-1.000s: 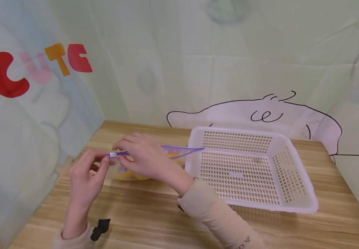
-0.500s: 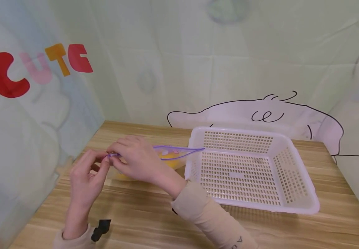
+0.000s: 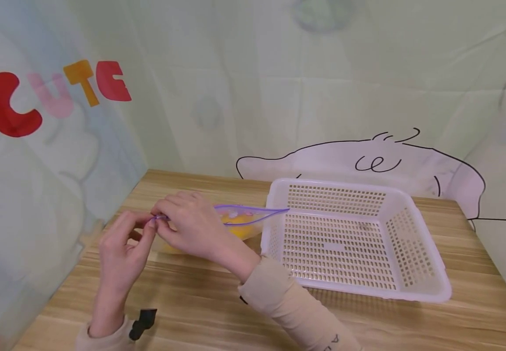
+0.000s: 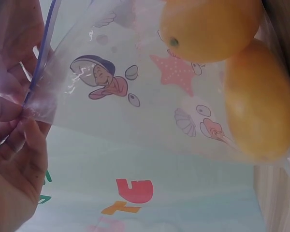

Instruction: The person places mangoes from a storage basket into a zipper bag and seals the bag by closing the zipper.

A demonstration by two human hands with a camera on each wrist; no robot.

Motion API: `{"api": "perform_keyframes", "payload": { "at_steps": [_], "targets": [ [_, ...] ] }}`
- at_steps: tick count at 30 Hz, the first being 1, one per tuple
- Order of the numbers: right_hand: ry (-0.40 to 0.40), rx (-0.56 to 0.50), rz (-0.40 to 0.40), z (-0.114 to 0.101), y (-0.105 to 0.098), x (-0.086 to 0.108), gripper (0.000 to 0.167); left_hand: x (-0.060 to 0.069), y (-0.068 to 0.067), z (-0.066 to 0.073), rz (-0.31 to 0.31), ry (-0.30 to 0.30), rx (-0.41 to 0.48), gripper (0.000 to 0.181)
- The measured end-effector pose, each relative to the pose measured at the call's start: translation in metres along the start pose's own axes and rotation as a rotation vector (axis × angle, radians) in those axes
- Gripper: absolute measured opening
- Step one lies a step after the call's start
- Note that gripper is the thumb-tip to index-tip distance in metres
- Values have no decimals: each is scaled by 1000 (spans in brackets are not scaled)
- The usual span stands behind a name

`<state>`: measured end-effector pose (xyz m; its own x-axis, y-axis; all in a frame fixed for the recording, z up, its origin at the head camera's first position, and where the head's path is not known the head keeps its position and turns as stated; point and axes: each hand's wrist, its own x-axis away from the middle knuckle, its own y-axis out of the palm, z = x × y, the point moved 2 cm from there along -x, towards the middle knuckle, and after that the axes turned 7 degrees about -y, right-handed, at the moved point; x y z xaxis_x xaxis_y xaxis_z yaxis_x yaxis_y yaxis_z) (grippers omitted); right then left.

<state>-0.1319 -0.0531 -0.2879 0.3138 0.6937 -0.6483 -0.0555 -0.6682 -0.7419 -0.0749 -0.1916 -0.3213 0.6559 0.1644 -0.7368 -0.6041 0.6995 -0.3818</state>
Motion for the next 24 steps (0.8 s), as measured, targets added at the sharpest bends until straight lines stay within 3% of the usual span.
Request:
{"api": "perform_keyframes", "payload": {
  "at_steps": [24],
  "targets": [
    [66,23,0,-2,2,0,9,-1,-2,0,0,44,3,10]
  ]
}}
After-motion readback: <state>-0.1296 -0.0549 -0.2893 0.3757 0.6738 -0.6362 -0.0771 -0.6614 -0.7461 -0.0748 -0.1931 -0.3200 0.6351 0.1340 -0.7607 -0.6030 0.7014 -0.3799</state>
